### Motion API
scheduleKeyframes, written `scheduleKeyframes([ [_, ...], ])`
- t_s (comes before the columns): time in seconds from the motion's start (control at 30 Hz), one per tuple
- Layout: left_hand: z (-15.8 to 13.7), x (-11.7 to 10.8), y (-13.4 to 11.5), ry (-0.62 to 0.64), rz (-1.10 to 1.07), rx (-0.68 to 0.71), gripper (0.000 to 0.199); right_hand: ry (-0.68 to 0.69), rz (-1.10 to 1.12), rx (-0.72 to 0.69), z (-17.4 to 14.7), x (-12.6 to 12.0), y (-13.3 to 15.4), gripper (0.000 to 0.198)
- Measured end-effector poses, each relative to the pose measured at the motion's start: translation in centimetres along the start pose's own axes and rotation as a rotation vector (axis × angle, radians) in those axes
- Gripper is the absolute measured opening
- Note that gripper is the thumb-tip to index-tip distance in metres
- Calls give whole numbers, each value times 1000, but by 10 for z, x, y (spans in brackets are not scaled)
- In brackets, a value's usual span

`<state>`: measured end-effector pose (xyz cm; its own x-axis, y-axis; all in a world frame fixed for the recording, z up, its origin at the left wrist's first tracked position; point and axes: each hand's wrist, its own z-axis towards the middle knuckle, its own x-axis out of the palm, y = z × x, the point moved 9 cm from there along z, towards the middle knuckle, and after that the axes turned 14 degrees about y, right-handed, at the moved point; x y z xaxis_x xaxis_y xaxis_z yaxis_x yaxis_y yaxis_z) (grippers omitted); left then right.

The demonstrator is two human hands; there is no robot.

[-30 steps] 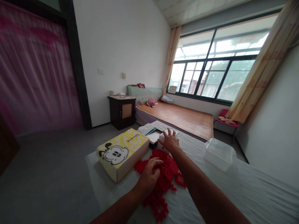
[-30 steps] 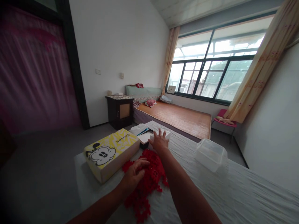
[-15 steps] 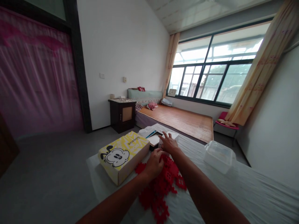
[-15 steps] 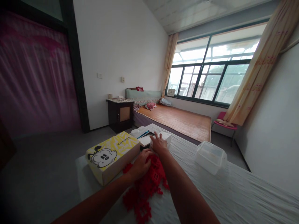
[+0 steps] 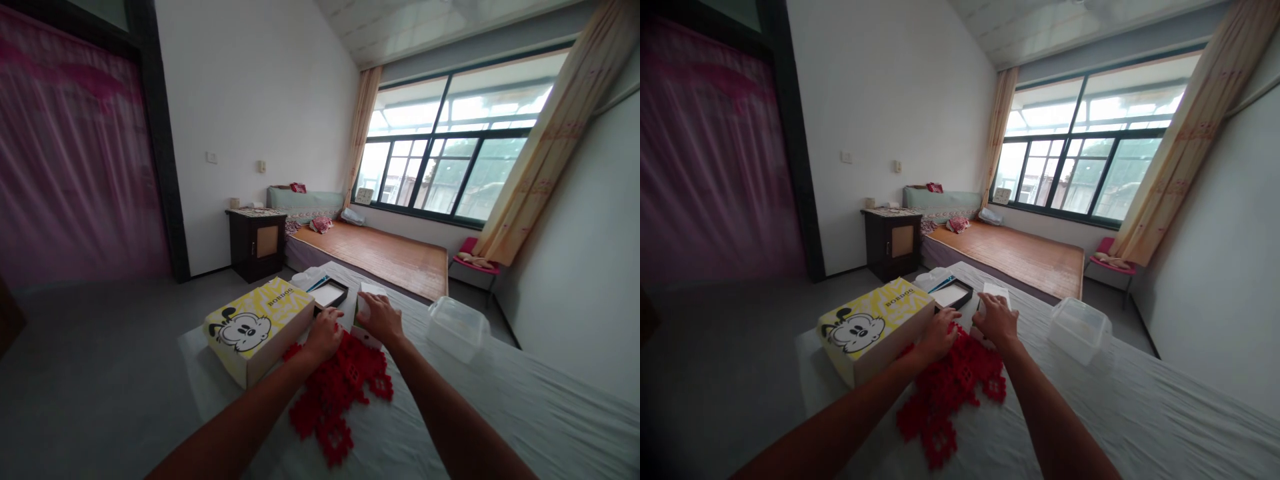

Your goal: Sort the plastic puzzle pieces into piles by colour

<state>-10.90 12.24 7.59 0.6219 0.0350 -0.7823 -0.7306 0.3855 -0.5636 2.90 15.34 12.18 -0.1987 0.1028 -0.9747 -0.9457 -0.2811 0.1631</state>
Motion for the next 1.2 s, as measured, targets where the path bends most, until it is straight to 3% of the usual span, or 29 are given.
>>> scheduleKeyframes([
  [0.1, 11, 15, -8, 79, 99, -74, 46, -211, 131, -1, -16, -35, -22, 52],
  [0.2, 21, 34, -13, 188, 187, -188, 70, -431, 311, 0, -45, -56, -59, 53],
  [0.33, 35, 56, -23, 317, 267, -324, 105, -536, 532, 76, -99, -39, -119, 56],
  [0.47, 47, 68, -33, 302, 351, -424, 111, -522, 582, 101, -144, -6, -148, 54],
  [0.67, 53, 75, -29, 225, 392, -480, 108, -576, 513, 78, -174, 15, -153, 51],
  [0.8, 55, 69, -25, 170, 367, -497, 100, -573, 508, 33, -177, 18, -148, 50],
  [1.0, 63, 67, -15, 151, 347, -544, 107, -546, 467, -10, -177, 16, -133, 50],
  [1.1, 68, 57, -11, 155, 313, -552, 99, -527, 421, -14, -178, 16, -128, 53],
  [1.2, 69, 31, -17, 140, 309, -443, 97, -519, 404, -2, -178, 17, -130, 54],
])
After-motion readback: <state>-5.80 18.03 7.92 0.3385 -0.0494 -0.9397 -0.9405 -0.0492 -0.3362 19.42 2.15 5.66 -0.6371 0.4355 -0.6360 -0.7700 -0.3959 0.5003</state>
